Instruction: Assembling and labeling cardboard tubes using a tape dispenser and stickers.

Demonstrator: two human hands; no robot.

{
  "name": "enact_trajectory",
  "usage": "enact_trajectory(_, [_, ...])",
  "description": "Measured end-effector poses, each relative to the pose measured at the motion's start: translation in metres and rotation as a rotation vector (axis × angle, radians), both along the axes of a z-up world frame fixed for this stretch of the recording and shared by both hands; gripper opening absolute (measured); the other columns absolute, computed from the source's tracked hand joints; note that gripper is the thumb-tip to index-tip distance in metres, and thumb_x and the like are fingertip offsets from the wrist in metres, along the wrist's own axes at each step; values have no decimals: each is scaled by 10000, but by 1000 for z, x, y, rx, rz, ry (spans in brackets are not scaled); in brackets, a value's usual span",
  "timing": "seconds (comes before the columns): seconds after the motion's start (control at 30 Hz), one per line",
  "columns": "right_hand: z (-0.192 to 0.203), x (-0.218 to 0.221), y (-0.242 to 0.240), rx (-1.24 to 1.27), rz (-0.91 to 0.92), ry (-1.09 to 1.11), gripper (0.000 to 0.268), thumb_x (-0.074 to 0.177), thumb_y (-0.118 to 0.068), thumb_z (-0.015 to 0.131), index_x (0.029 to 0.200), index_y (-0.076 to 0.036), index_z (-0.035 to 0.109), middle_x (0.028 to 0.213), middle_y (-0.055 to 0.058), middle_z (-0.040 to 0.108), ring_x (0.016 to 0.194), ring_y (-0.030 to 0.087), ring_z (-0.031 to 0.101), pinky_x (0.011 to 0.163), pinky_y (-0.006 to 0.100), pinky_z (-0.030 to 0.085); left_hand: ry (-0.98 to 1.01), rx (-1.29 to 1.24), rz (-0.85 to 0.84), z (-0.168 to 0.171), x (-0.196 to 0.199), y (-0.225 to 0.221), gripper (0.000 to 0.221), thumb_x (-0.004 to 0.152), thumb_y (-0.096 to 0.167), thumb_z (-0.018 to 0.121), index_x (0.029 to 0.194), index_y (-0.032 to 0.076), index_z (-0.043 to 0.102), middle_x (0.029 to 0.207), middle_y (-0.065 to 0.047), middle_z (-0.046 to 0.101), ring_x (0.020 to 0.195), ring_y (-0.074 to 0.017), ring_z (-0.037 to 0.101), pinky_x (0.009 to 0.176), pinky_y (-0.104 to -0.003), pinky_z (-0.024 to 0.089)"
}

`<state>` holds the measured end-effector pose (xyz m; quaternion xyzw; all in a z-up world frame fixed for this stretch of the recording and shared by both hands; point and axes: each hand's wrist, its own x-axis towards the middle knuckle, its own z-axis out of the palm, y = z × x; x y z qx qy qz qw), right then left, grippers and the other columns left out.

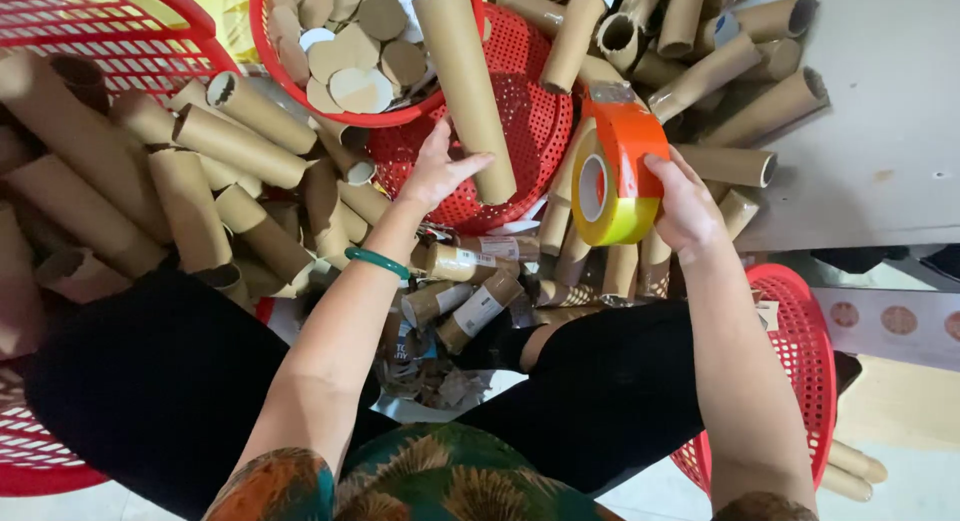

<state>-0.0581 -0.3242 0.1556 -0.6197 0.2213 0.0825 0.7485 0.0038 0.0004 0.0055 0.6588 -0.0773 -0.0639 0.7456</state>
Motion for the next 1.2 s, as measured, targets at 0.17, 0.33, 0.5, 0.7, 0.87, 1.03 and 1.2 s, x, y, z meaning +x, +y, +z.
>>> enact_trajectory(0.17, [10,3,9,57,69,-39,479,1008,-142,535,1473,-32,503,1402,86,625,1288,202,610,1110,352,481,-177,353,38,-8,-6,10,852,779,159,894,1468,15,414,1381,-218,601,1288,-354,586,1100,-426,457])
enact_trajectory(0.33, [8,7,14,20,29,-30,488,997,-136,548,1473,-40,496,1399,76,626,1289,191,610,1107,343,485,-275,499,42,-31,-18,2,828,753,128,893,1420,6,416,1358,-263,588,1264,-424,586,1075,-445,478])
enact_trajectory(0.5, [11,8,22,-12,48,1,511,989,-149,579,1480,-34,497,1393,90,627,1272,189,612,1096,328,478,-262,507,107,-29,-18,2,754,773,98,886,1381,21,445,1329,-258,604,1234,-439,609,1041,-451,525])
enact_trajectory(0.7, [3,12,16,14,62,-46,578,980,-156,601,1517,-3,449,1430,106,602,1303,191,595,1114,322,472,-227,523,31,-20,-13,10,735,768,122,882,1360,22,459,1309,-256,603,1207,-446,614,1016,-450,532])
enact_trajectory(0.87, [13,13,22,-32,61,-11,647,968,-175,610,1550,-15,379,1467,103,574,1333,187,571,1114,315,462,-256,579,-46,-13,-9,14,784,763,135,886,1399,27,441,1346,-254,572,1237,-450,581,1038,-465,509])
enact_trajectory(1.03, [15,14,20,-31,71,0,682,956,-188,616,1560,-18,350,1475,104,559,1340,193,557,1112,320,457,-238,765,-151,-21,10,30,786,775,69,773,1465,44,397,1424,-249,501,1279,-458,531,1059,-472,482])
enact_trajectory(1.2, [20,16,23,-20,91,-6,683,953,-187,625,1558,-3,369,1480,112,559,1341,193,555,1129,313,441,-361,1058,-419,-107,80,49,665,980,-9,401,1622,151,335,1693,-142,320,1476,-376,396,1179,-452,409])
